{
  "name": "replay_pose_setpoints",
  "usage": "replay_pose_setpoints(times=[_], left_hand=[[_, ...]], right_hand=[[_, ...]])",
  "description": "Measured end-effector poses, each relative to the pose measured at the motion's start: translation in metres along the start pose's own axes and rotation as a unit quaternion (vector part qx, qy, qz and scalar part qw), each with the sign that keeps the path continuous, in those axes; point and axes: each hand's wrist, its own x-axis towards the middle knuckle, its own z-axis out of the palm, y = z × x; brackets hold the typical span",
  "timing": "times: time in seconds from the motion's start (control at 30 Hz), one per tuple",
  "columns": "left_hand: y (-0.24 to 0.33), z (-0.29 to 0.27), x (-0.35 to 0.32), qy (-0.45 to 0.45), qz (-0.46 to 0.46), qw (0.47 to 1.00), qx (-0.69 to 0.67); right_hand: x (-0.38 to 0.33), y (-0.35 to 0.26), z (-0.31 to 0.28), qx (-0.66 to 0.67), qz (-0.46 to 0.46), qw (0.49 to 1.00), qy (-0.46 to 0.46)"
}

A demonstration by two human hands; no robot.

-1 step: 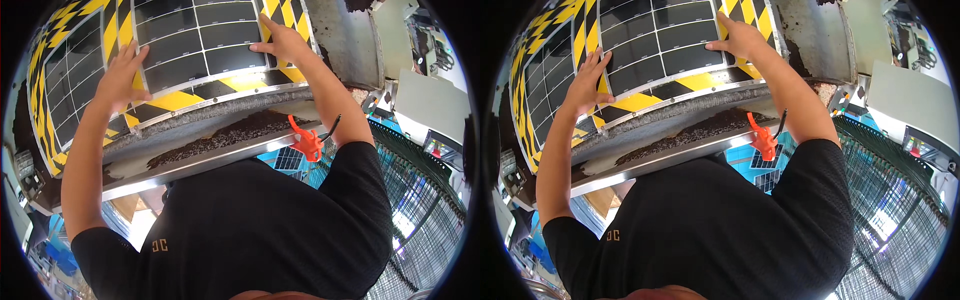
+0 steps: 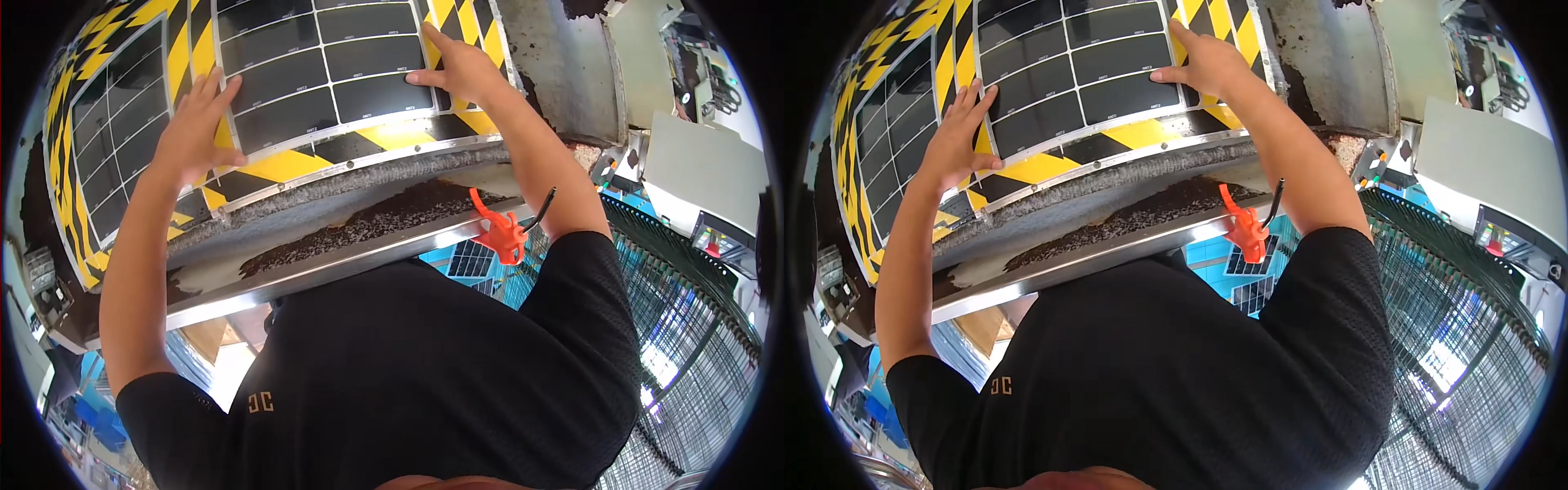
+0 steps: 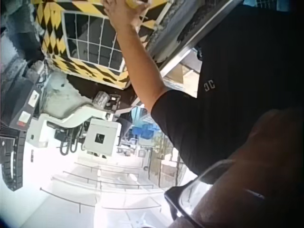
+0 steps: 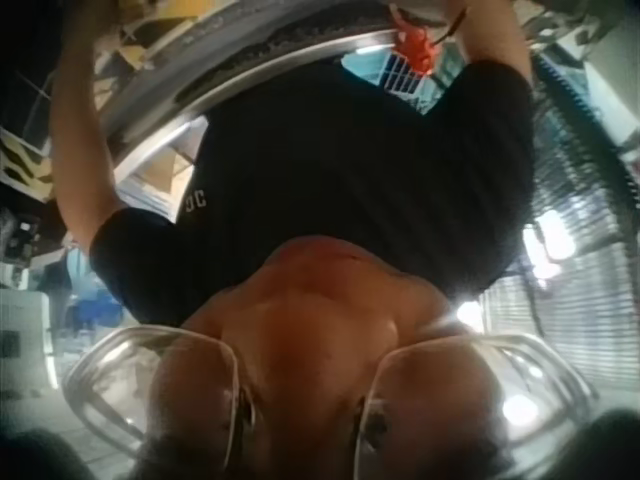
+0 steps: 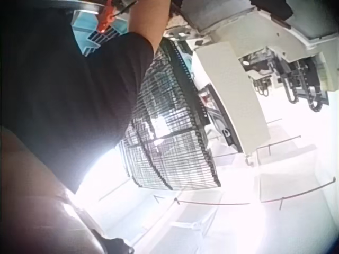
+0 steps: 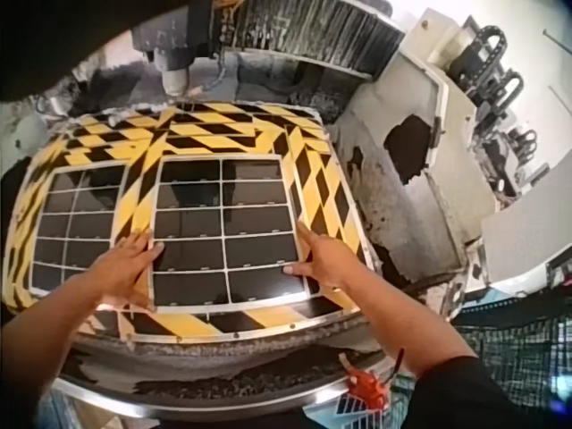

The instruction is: The person uses an air gun to clean a machine bed, removes two glass panels, and places them on a rack. After pressing buttons on the control panel, they clean the surface again and carefully position two new glass panels onto the machine bed.

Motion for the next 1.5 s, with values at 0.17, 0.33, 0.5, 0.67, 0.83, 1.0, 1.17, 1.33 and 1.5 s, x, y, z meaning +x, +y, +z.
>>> replay_pose_setpoints(times=[0.17,0.33,0.5,0.67,0.83,1.0,1.17,1.33,1.5], left_hand=[[-0.001,-0.002,-0.003,-0.01,-0.005,1.0,0.005],[-0.021,0.0,-0.003,-0.019,0.034,0.999,-0.018],[-0.017,0.012,0.006,0.005,0.056,0.998,0.022],[-0.015,0.006,0.002,-0.017,0.015,0.999,0.047],[-0.017,-0.002,-0.001,-0.028,0.011,0.999,0.042],[-0.015,-0.011,-0.002,-0.064,0.015,0.998,0.015],[-0.015,-0.009,-0.003,-0.061,0.021,0.998,0.028],[-0.014,-0.012,-0.004,-0.067,0.018,0.997,0.027],[-0.011,-0.016,0.0,-0.078,0.02,0.997,0.019]], right_hand=[[0.001,-0.006,-0.001,-0.013,-0.002,1.0,-0.004],[0.006,0.005,0.013,0.038,-0.048,0.997,0.044],[0.0,0.002,-0.002,0.015,-0.012,1.0,0.014],[-0.013,-0.022,-0.011,0.016,0.043,0.999,-0.004],[-0.066,0.036,-0.021,0.004,0.085,0.967,0.24],[-0.156,0.123,-0.037,-0.234,0.202,0.887,0.344],[-0.189,0.151,-0.019,-0.102,0.33,0.883,0.318],[-0.213,0.178,-0.018,0.061,0.28,0.912,0.294],[-0.242,0.16,0.016,0.117,0.382,0.879,0.26]])
